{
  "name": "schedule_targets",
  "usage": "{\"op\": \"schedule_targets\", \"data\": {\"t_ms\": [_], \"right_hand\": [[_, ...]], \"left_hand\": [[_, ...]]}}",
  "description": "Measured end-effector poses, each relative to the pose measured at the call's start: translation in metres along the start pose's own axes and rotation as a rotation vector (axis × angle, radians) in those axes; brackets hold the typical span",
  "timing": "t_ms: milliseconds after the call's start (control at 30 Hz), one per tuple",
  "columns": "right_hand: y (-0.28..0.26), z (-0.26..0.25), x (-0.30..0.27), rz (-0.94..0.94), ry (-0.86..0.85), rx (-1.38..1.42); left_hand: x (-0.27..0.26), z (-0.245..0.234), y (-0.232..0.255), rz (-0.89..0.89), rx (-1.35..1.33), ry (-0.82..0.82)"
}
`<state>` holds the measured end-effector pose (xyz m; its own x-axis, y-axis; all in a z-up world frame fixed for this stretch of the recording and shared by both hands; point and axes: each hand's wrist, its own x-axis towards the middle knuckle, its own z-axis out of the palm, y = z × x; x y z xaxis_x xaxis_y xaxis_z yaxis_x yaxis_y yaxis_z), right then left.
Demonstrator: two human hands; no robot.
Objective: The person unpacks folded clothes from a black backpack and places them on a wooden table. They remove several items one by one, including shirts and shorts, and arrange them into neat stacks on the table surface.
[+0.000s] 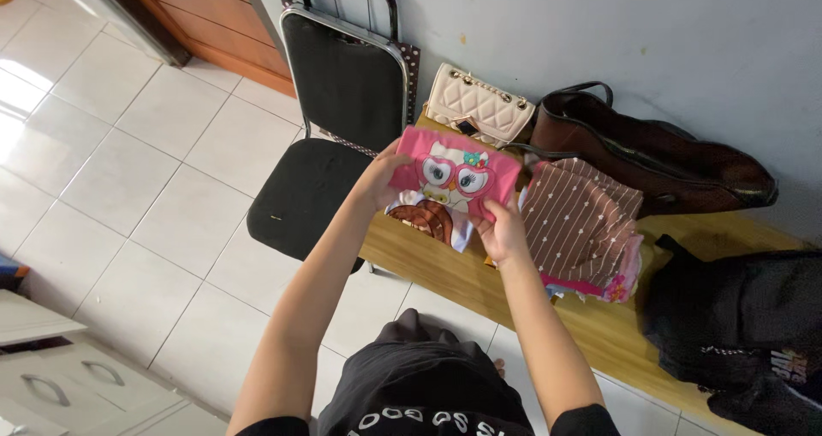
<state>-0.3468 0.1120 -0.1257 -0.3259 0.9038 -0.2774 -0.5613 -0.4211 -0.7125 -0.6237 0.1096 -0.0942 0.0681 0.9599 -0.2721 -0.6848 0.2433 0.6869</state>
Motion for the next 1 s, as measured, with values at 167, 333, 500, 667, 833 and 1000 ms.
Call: {"op": "schedule_targets", "data": {"t_ms": [167, 333, 500, 667, 833, 1000], "right_hand": [[0.039, -0.012, 0.014, 0.095, 0.230, -0.083], [0.096, -0.056, 0.007, 0.289, 0.384, -0.172], [0.115, -0.080, 0.011, 0.094, 0.344, -0.293], [0.124, -0.078, 0.004, -0.110, 0.389, -0.781], [0.113, -0.061, -0.013, -0.233, 0.302, -1.261], [0.075, -0.009, -0.040, -0.490, 0.127, -1.320]], "left_hand": [[0.021, -0.035, -0.027, 0.006, 0.057, -0.076], [0.003, -0.070, -0.078, -0.137, 0.925, 0.381], [-0.015, -0.073, -0.090, 0.096, 0.925, 0.360], [-0.023, -0.077, -0.097, 0.193, 1.340, 0.336], [-0.032, -0.078, -0.107, 0.440, 1.406, 0.326], [-0.046, -0.051, -0.097, 0.605, 1.440, 0.271]]}}
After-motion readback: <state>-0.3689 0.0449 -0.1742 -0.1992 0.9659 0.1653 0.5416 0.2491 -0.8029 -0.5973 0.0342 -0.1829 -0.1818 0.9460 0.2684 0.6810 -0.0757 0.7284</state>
